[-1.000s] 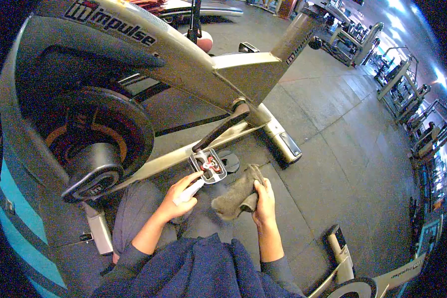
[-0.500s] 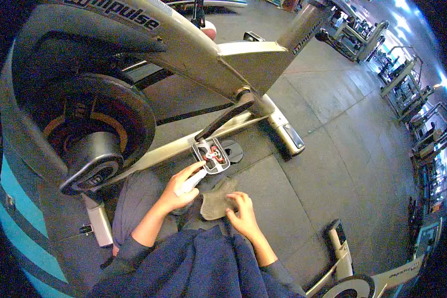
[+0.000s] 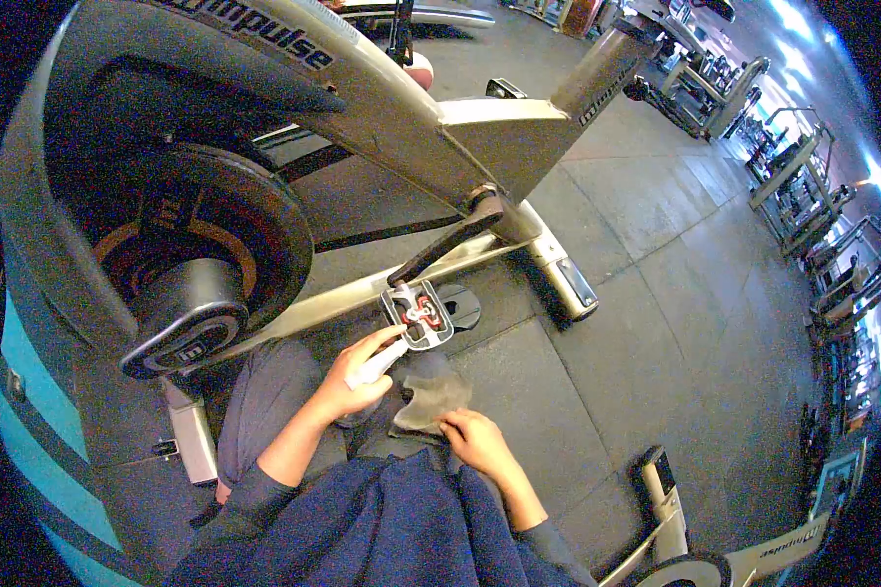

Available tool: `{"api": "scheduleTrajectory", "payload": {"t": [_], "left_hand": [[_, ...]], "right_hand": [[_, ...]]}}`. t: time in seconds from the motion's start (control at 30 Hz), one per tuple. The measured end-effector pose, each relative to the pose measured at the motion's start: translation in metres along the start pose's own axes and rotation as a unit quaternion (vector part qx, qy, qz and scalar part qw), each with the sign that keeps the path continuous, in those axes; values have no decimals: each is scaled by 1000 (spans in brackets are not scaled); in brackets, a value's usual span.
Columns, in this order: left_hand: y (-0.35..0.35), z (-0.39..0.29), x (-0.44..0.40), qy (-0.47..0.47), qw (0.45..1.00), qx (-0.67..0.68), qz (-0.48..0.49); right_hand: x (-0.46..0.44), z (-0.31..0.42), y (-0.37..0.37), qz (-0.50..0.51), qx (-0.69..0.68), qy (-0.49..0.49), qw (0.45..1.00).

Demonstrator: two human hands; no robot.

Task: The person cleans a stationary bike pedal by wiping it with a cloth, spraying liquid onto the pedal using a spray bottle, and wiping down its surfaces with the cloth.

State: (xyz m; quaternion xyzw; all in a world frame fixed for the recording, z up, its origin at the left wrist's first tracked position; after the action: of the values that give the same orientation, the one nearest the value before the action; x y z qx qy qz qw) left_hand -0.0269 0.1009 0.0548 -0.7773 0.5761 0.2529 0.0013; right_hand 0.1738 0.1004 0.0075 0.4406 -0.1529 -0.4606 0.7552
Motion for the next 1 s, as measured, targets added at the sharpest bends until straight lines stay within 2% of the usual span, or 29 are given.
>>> {"api": "scheduleTrajectory", "payload": {"t": [0.07, 0.13, 0.2, 0.27, 0.33, 0.37, 0.4, 0.47, 0.53, 0.57, 0.6, 0.67, 0.7, 0.73, 0.8, 0.83, 0.87, 0.9, 0.93, 1.0], "left_hand": [[-1, 5, 1, 43, 999, 8, 14], [0, 2, 0, 62, 998, 18, 18], [0, 4, 2, 82, 996, 27, 22], [1, 7, 2, 81, 996, 22, 14], [-1, 11, 2, 68, 997, 23, 6], [0, 11, 2, 55, 998, 22, 2], [1, 11, 2, 55, 998, 22, -1], [0, 12, 3, 68, 997, 20, 6], [1, 11, 3, 60, 998, 14, 2], [1, 11, 3, 52, 999, 9, -3], [0, 12, 3, 52, 999, 10, -3], [0, 14, 3, 49, 999, 1, -8], [2, 11, 1, 49, 999, 1, -11], [3, 9, 1, 80, 997, 1, 12], [0, 14, 5, 114, 993, 2, 37], [0, 13, 4, 75, 997, 9, 13], [2, 9, 2, 35, 999, 17, -11], [2, 7, 0, 33, 999, 18, -10], [2, 8, 1, 57, 998, 15, 4], [1, 11, 3, 82, 996, 11, 18]], "right_hand": [[3, -6, 3, 153, -91, -96, 979], [3, -5, 20, 168, -104, -117, 973], [4, 3, 29, 202, -138, -85, 966], [2, 4, 39, 184, -141, -73, 970], [0, -13, 49, 160, -57, -139, 976], [-4, -16, 61, 90, -47, -84, 991], [-8, -20, 72, 54, -61, -85, 993], [-17, -16, 99, 67, -50, -62, 995], [-18, -29, 123, 28, -178, -96, 979], [-20, -26, 133, -26, -279, -139, 950], [-19, -24, 142, -54, -341, -224, 912], [-18, -40, 159, -99, -248, -207, 941], [-20, -26, 175, -147, -223, -168, 949], [-8, -38, 185, -232, -288, -211, 905], [-2, -40, 204, -310, -376, -215, 846], [-1, -41, 209, -311, -375, -217, 846], [3, -43, 222, -352, -375, -196, 835], [6, -43, 232, -392, -374, -174, 822], [15, -51, 232, -447, -477, -189, 733], [11, -52, 236, -448, -527, -164, 703]]}}
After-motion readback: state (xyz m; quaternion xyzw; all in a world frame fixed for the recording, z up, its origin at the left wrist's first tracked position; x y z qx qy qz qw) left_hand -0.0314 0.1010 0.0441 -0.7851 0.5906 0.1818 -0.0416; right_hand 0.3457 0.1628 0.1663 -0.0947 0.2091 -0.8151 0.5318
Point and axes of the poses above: each hand's wrist, its own x-axis away from the middle knuckle, its own y-axis out of the back of the hand, z = x × y, the point moved 8 cm from there along -x, towards the middle knuckle, and after that the axes turned 13 degrees about -z, right-handed, at the moved point
